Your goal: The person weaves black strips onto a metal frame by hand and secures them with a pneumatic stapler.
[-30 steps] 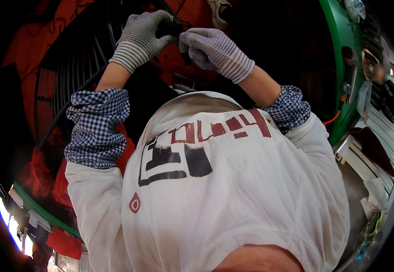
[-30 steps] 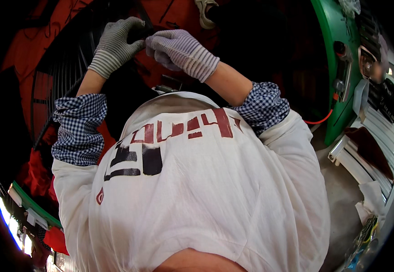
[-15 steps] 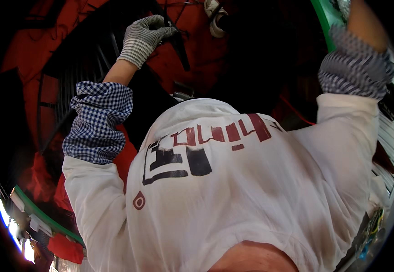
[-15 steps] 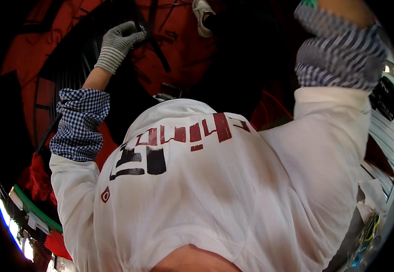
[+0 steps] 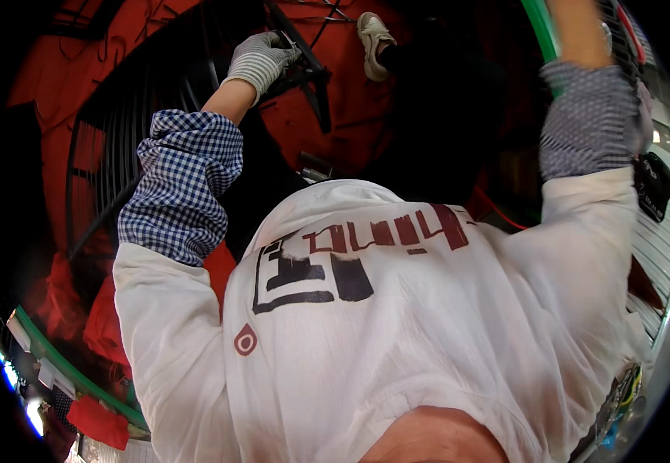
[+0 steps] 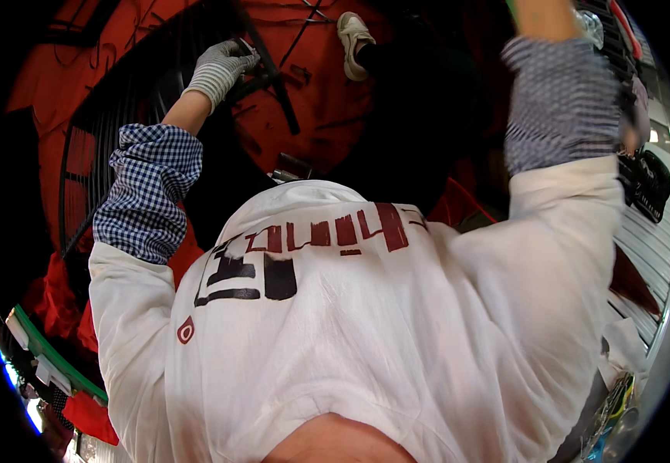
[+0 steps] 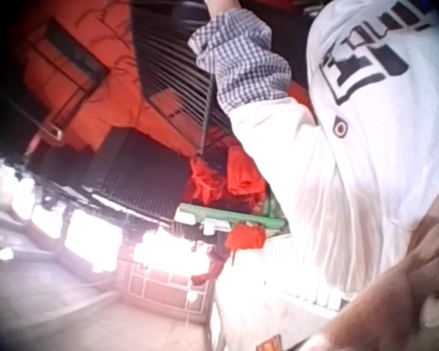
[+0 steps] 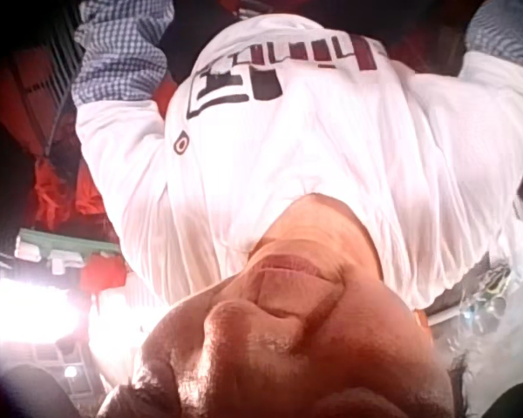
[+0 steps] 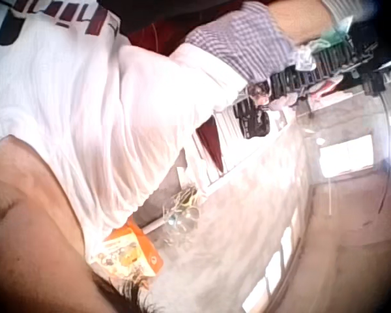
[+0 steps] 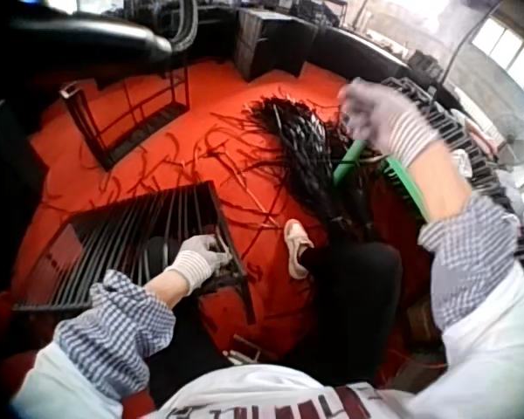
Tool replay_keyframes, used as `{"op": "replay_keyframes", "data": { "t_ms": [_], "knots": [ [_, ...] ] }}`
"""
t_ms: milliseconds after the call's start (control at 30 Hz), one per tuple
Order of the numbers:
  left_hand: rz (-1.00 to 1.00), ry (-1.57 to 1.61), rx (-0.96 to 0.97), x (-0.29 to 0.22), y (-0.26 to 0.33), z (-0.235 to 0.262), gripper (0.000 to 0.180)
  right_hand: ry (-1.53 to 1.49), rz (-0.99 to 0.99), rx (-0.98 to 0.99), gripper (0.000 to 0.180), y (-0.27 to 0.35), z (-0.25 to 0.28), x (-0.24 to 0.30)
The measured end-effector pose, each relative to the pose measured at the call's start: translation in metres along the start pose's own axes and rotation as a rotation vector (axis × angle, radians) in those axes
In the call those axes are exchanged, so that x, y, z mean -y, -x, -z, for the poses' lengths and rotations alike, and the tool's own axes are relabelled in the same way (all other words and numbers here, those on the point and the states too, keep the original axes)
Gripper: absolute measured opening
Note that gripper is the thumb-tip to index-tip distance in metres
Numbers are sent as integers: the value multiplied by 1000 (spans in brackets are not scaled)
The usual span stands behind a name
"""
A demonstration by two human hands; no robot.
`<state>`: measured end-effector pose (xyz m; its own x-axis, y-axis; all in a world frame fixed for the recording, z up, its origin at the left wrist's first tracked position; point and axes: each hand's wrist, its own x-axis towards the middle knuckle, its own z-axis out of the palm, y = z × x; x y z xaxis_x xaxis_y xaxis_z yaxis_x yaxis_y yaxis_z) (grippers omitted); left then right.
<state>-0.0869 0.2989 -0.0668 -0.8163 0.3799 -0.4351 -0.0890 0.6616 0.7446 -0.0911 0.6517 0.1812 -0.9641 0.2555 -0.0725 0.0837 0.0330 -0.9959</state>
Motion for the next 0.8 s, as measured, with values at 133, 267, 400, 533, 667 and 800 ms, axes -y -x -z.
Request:
{"op": "replay_keyframes", "data": {
  "t_ms": [133, 267, 400, 533, 667, 800],
  "knots": [
    [-100, -81, -16, 4, -3, 2, 26, 575, -159, 219, 27, 81, -86, -175],
    [9, -363, -1, -9, -3, 9, 28, 647, -200, 347, 22, 130, -138, -233],
    [131, -422, 106, -23, -2, 12, 29, -55, -558, 165, 27, 145, -164, -258],
    [157, -515, 122, -17, -5, 14, 40, -342, -343, 167, 30, 147, -167, -279],
    [139, -661, 144, -1, -20, 16, 45, -745, -321, 293, 37, 154, -183, -288],
    [159, -598, 205, 18, -36, 18, 46, -842, -420, 370, 45, 163, -186, -288]
  ]
}}
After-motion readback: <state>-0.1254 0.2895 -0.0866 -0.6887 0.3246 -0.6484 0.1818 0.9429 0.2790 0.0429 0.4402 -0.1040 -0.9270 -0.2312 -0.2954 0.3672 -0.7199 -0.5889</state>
